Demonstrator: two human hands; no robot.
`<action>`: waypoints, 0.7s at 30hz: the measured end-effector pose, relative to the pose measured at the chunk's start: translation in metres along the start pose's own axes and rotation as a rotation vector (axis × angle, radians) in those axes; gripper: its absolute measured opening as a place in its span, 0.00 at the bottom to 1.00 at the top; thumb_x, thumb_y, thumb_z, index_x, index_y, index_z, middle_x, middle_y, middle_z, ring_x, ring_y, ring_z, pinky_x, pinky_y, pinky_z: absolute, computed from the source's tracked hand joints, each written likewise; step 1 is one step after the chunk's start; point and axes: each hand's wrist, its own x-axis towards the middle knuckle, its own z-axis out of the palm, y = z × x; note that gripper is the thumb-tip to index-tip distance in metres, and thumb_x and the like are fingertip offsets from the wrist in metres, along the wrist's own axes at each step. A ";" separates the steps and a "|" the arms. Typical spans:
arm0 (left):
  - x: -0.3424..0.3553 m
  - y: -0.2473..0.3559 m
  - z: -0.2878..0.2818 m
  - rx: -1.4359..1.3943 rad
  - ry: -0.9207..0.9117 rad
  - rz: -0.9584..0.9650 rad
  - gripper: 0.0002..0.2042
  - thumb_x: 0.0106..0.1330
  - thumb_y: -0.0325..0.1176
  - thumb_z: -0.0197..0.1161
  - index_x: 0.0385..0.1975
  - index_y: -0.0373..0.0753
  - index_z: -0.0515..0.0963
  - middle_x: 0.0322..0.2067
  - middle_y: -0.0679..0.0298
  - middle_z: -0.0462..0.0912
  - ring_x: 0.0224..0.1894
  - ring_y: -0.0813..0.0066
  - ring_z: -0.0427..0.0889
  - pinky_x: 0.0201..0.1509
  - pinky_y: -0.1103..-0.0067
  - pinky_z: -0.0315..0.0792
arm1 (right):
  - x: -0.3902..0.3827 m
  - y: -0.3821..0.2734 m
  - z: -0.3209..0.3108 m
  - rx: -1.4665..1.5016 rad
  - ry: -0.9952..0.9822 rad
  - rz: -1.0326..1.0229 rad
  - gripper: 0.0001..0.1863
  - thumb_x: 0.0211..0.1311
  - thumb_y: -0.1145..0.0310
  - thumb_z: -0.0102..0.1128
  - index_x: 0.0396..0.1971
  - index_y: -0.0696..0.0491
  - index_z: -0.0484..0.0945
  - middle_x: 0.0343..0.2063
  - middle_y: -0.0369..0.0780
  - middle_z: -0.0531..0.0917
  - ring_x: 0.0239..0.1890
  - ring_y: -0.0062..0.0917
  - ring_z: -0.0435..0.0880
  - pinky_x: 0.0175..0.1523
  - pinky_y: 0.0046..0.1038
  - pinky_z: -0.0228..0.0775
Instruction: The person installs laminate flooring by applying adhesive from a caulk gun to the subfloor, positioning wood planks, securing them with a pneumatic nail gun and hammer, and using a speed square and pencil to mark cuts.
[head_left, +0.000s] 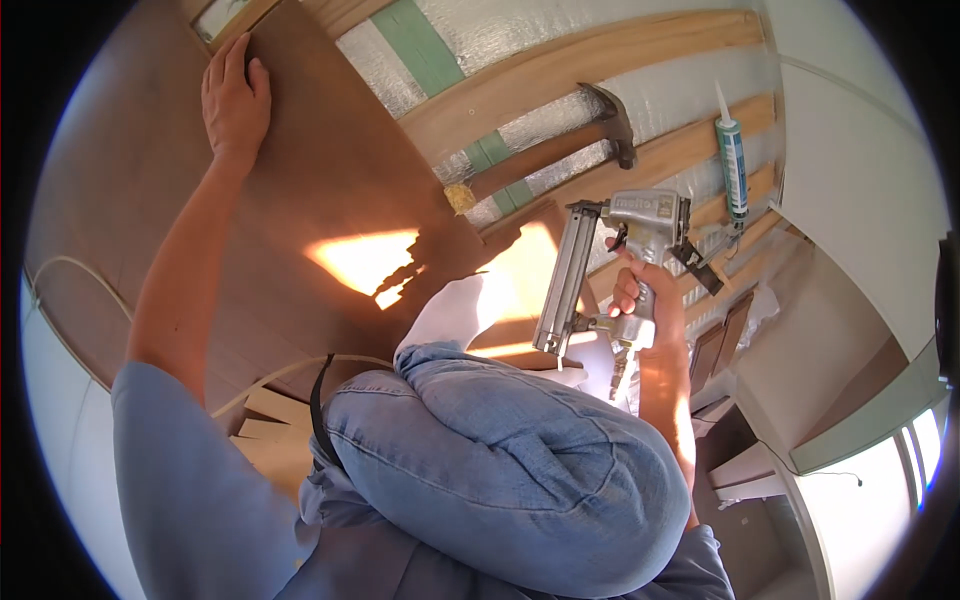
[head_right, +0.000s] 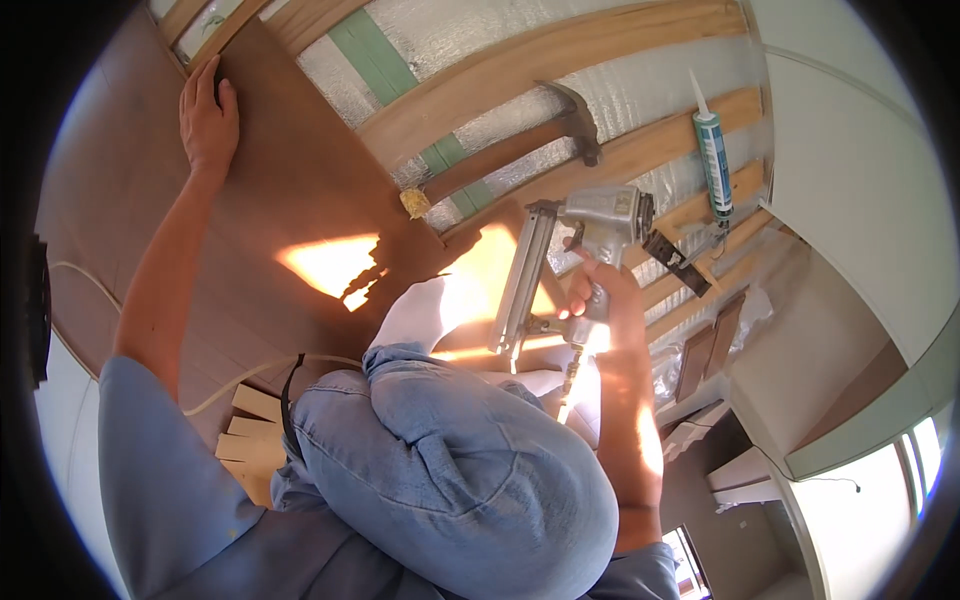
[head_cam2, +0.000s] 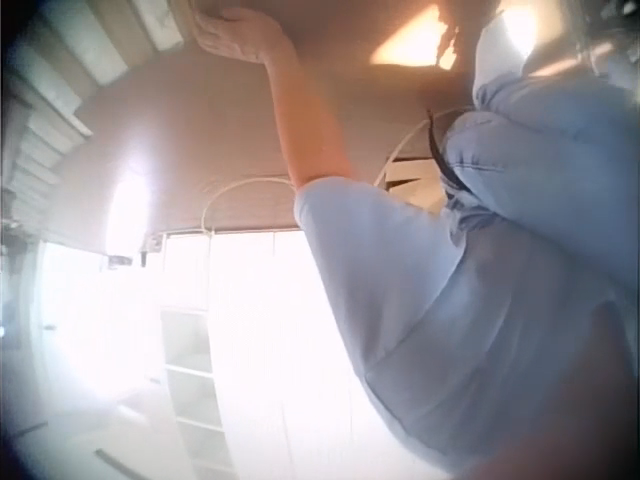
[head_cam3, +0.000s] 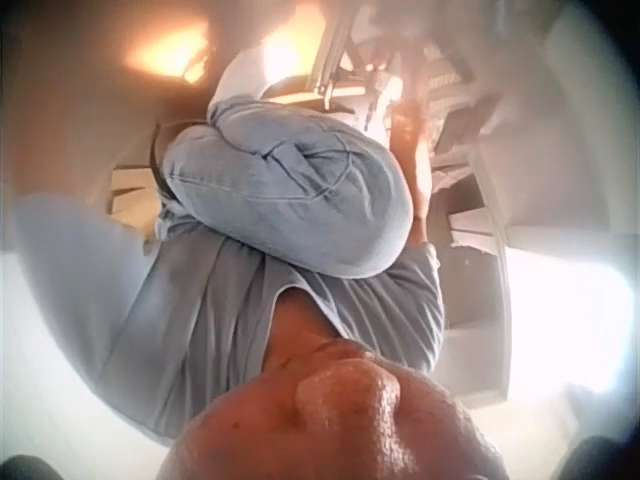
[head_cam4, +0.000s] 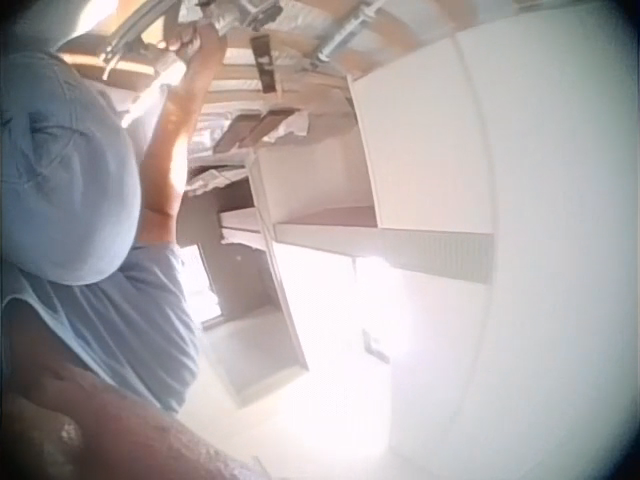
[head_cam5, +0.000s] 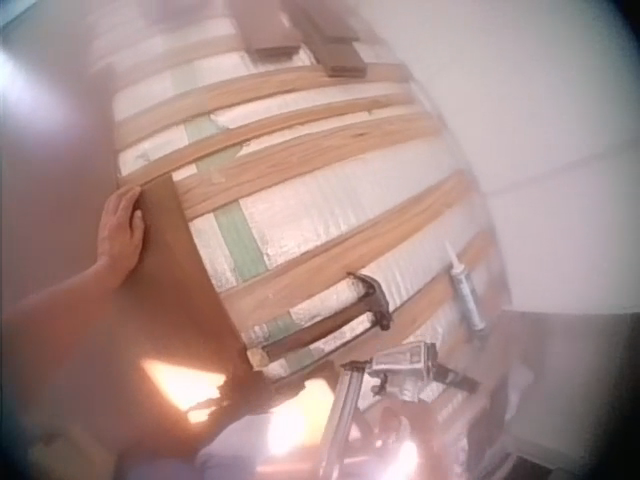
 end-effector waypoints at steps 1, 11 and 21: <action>0.002 0.001 -0.001 0.008 -0.011 0.006 0.20 0.78 0.38 0.54 0.66 0.44 0.75 0.65 0.59 0.76 0.68 0.55 0.72 0.73 0.63 0.66 | 0.005 0.007 -0.007 0.072 0.003 0.011 0.24 0.70 0.67 0.52 0.60 0.66 0.72 0.20 0.33 0.69 0.20 0.21 0.72 0.30 0.32 0.75; 0.003 -0.002 -0.009 0.060 -0.095 0.021 0.21 0.79 0.38 0.52 0.68 0.41 0.73 0.65 0.55 0.74 0.69 0.52 0.69 0.74 0.60 0.64 | 0.008 0.032 -0.006 0.354 0.031 0.091 0.20 0.71 0.69 0.51 0.59 0.61 0.72 0.18 0.28 0.67 0.18 0.15 0.67 0.29 0.26 0.73; 0.007 0.002 -0.010 0.077 -0.136 0.074 0.21 0.78 0.37 0.51 0.68 0.39 0.73 0.65 0.52 0.73 0.69 0.48 0.69 0.73 0.58 0.63 | 0.001 0.013 -0.004 0.382 0.083 0.168 0.15 0.68 0.71 0.53 0.51 0.61 0.75 0.18 0.29 0.68 0.18 0.16 0.68 0.31 0.26 0.73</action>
